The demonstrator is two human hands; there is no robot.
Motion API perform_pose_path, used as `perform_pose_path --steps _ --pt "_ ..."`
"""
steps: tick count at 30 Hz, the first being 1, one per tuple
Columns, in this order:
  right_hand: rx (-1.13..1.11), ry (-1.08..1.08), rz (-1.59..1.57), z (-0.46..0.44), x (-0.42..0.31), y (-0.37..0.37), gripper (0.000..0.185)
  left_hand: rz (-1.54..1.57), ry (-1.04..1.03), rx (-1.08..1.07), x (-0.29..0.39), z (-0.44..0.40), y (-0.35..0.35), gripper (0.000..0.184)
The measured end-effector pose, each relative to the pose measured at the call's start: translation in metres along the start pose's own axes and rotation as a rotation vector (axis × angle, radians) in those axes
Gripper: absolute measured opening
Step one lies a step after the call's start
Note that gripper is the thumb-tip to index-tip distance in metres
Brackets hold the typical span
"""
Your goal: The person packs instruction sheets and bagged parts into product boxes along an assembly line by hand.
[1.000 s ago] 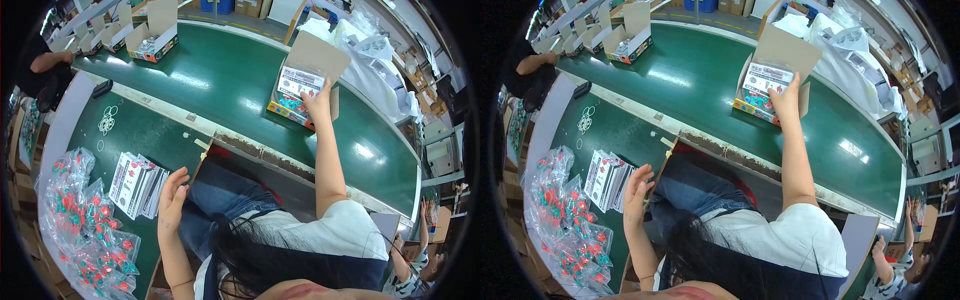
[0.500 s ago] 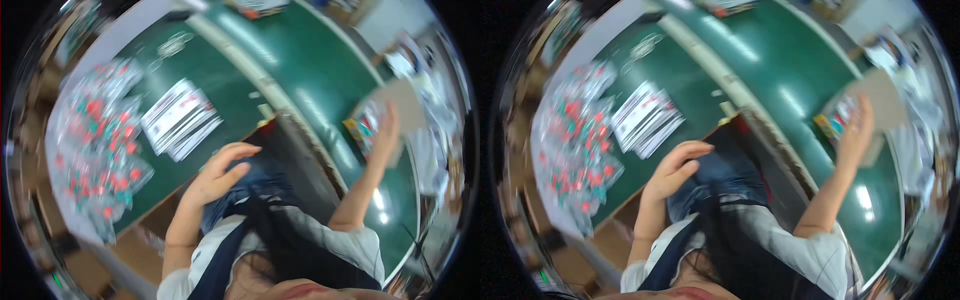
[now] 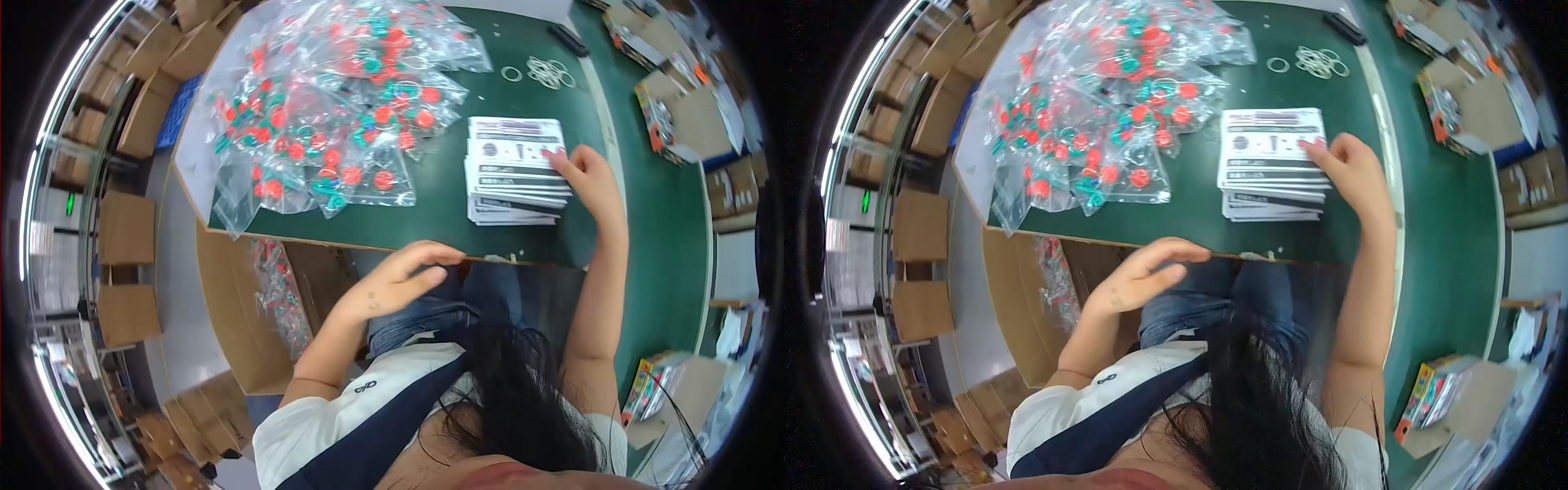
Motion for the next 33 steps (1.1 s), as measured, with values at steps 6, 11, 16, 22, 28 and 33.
perform_pose_path --steps 6,11,16,22,28,33 --pt "-0.141 0.015 -0.402 0.000 0.005 -0.005 0.030 -0.218 0.094 0.491 -0.002 0.039 0.097 0.029" --pt "-0.154 -0.028 -0.503 -0.011 0.007 -0.007 0.028 -0.939 0.119 0.890 0.028 0.062 0.142 0.023" --pt "-0.135 -0.004 -0.318 -0.020 0.001 -0.004 0.027 -1.073 0.088 0.972 0.029 0.065 0.138 0.020" --pt "-0.167 0.092 -0.452 -0.028 0.008 -0.006 0.028 -1.194 -0.019 0.952 0.039 0.052 0.183 0.020" --pt "0.122 0.075 -0.045 0.003 -0.023 0.014 0.030 -1.525 -0.293 0.717 0.069 -0.032 0.217 0.018" --pt "0.291 0.128 0.036 0.011 -0.026 0.021 0.026 -2.054 -0.313 0.320 0.073 -0.073 0.211 0.014"
Point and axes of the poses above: each hand's wrist, its own z-axis away from the middle knuckle, its own y-axis out of the back of the hand, x = y × z, the point moved 5 cm from there along -z, towards the middle knuckle, and after that the axes turned 7 degrees about -y, right-handed, at the moved point
